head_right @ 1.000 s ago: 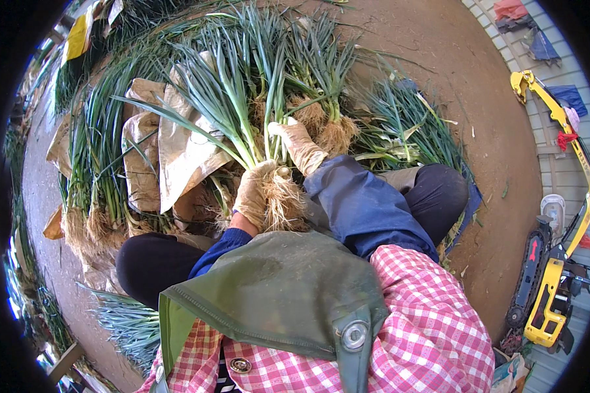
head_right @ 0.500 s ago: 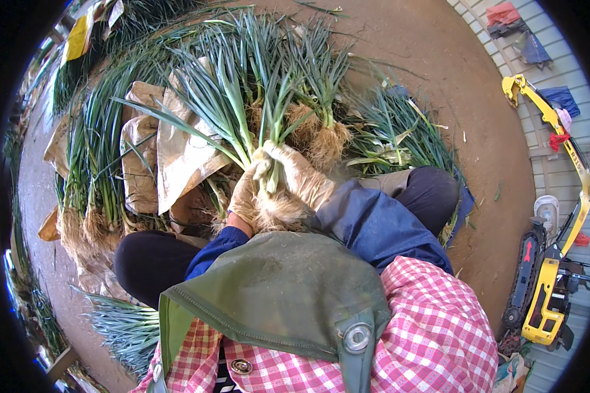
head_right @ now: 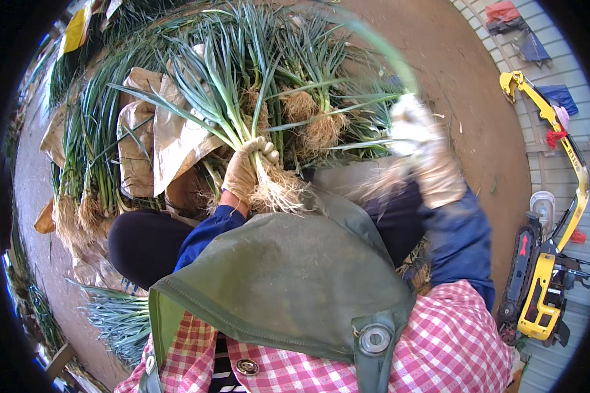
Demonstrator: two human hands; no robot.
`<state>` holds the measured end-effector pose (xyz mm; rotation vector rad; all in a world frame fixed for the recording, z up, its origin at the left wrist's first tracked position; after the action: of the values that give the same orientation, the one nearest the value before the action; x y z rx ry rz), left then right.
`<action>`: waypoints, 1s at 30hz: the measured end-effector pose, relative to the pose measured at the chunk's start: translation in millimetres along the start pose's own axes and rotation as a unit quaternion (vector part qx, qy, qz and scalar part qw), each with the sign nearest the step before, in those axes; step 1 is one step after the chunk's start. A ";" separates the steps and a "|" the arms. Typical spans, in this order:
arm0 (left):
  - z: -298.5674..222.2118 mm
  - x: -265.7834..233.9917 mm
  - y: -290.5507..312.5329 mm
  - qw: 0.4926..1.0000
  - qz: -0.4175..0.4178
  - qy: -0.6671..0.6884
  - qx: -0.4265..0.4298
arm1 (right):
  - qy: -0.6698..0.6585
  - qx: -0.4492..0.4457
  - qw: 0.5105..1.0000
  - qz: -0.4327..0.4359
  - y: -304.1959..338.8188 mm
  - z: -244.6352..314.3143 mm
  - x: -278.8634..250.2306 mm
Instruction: The person cleans and sorts bunches of green plants with long leaves and roots, removing outer layers and dirt by hand while sitting on the floor.
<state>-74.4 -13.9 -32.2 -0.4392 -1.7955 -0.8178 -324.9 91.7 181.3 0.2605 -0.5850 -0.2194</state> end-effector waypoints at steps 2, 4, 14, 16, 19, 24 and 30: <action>-4.4 5.0 6.4 0.999 0.015 0.028 -0.020 | 0.202 -0.053 0.973 -0.098 27.8 68.3 -69.9; -3.1 11.5 9.3 0.999 0.005 0.026 -0.020 | 0.483 0.079 0.791 -0.367 71.5 121.8 -133.0; -3.2 22.4 21.9 0.999 0.003 -0.023 -0.044 | 0.372 0.039 0.917 0.136 -84.3 -41.2 -34.9; -3.1 31.1 29.6 0.998 0.023 -0.045 -0.024 | 0.353 0.203 0.903 0.141 -117.9 -108.3 12.3; -5.1 27.3 30.9 0.993 0.021 -0.107 -0.048 | 0.282 0.148 0.943 0.101 -164.8 -173.5 54.1; 0.9 13.5 29.0 0.984 -0.012 -0.162 -0.071 | 0.567 -0.138 0.801 -0.133 -231.3 -188.2 72.2; 21.6 -8.7 35.8 0.965 -0.159 -0.090 -0.191 | 0.555 -0.173 0.809 -0.085 -244.1 -188.4 29.1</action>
<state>-62.8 27.2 -33.1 -0.4917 -1.9054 -1.4000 -225.8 -113.1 -28.9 0.0492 0.6560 -0.2992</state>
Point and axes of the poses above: each hand's wrist, its own y-axis away from the middle knuckle, its own x-axis out of the palm, z = x × y, the point moved 5 cm from there along -y, towards the middle knuckle, and after that the axes turned 4 degrees about z, right-handed, at the moved point
